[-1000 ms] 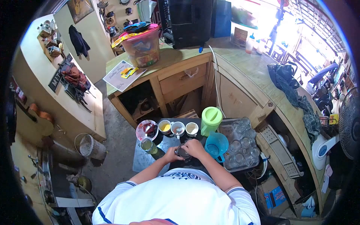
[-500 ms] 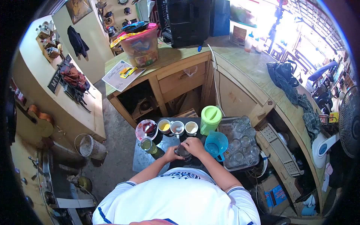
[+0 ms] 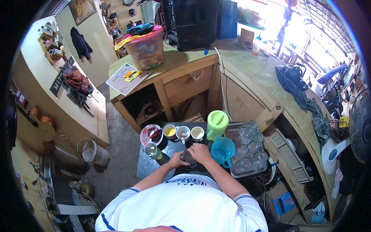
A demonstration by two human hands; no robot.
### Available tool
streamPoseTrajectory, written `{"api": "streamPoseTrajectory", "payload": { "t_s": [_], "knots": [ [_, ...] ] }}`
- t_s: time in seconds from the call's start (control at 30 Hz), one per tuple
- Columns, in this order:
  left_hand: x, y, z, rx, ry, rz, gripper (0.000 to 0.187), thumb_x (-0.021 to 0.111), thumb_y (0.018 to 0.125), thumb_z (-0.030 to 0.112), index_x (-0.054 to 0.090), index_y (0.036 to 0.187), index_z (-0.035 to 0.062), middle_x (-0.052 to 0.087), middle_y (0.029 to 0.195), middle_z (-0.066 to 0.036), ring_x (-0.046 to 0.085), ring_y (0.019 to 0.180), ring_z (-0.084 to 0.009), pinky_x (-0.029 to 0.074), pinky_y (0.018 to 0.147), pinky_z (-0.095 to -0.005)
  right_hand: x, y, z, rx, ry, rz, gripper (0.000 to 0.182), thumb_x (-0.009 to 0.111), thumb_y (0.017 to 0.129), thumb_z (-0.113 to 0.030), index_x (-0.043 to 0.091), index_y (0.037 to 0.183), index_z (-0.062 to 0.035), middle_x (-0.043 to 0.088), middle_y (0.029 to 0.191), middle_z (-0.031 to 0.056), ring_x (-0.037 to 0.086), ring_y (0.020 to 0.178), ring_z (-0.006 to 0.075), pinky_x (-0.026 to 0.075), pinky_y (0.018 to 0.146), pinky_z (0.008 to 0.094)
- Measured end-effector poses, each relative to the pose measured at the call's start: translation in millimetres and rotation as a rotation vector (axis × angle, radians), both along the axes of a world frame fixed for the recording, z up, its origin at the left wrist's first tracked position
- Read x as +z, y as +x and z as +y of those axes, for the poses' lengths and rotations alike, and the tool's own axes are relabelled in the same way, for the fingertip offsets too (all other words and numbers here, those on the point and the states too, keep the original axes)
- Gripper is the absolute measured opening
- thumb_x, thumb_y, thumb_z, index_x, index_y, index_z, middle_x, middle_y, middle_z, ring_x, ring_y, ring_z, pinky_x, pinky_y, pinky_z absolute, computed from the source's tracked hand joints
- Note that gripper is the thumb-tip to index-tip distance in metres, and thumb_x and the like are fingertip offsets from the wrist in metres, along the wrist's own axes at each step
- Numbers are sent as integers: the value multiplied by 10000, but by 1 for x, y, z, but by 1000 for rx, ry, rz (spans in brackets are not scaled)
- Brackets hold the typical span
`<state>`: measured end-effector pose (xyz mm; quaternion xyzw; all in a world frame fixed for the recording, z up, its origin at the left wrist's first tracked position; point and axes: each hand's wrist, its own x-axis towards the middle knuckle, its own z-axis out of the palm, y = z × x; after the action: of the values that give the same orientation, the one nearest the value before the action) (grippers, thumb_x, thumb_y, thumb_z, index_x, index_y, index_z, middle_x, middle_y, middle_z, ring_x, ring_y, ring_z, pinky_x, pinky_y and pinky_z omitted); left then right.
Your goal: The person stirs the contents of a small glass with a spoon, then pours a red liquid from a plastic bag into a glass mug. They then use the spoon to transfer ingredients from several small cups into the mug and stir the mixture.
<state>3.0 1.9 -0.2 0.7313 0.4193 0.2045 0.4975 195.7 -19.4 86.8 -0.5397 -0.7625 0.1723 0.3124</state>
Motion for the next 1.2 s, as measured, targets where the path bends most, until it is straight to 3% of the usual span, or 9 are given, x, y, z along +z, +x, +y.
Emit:
{"api": "streamPoseTrajectory", "payload": {
  "t_s": [0.23,0.33,0.43,0.53,0.63,0.73,0.8,1.13,1.2],
  "knots": [
    [8,1,-2,18,23,17,666,886,559,177,624,1146,6,707,982,-134,675,887,-181,521,809,-338,-7,0,0,15,57,91,245,680,793,-261,704,749,-21,664,758,144,641,701,322,509,645,407],
    [8,1,-2,5,-15,26,651,887,561,171,625,1132,1,709,971,-127,671,877,-169,521,804,-335,-7,2,0,78,-62,-86,222,676,798,-246,708,748,-32,667,771,134,643,708,310,513,650,397],
    [8,1,-2,8,-4,40,636,890,563,171,627,1115,-2,709,962,-123,668,864,-162,522,795,-335,-3,0,0,-6,44,84,223,672,799,-241,711,731,-32,664,754,137,643,710,317,512,656,410],
    [7,1,-3,8,10,-19,646,893,559,176,625,1119,-2,709,956,-121,664,855,-153,522,793,-337,-8,0,0,76,-28,-87,221,670,803,-240,710,745,-30,662,750,139,641,697,320,511,647,415],
    [4,0,0,3,-1,39,673,898,554,184,620,1139,1,708,965,-132,672,871,-173,522,796,-339,-8,-2,0,-26,77,115,225,672,799,-246,710,752,-30,659,745,144,636,688,327,509,638,419],
    [2,0,-1,-4,28,17,702,900,551,195,611,1160,1,704,979,-149,679,893,-199,522,798,-344,-9,-1,-5,31,-21,-118,215,669,804,-238,708,767,-31,659,742,137,635,683,322,511,625,403],
    [4,0,0,-4,20,65,711,903,548,206,609,1164,3,699,992,-162,681,910,-219,521,800,-348,-7,-4,-4,3,46,98,219,663,807,-245,710,765,-35,658,739,134,635,684,325,509,627,409],
    [10,1,-2,1,29,60,731,901,546,206,601,1182,9,697,1007,-152,678,909,-206,516,810,-347,-3,-7,-7,-54,64,109,234,658,814,-255,705,755,-33,652,758,134,636,699,327,502,630,413],
    [7,0,-2,6,7,44,750,900,542,217,595,1196,13,696,1008,-153,675,922,-210,516,811,-348,-7,-4,-6,-16,-58,-86,240,663,809,-261,704,751,-32,652,770,131,637,699,330,503,630,412]
  ]
}}
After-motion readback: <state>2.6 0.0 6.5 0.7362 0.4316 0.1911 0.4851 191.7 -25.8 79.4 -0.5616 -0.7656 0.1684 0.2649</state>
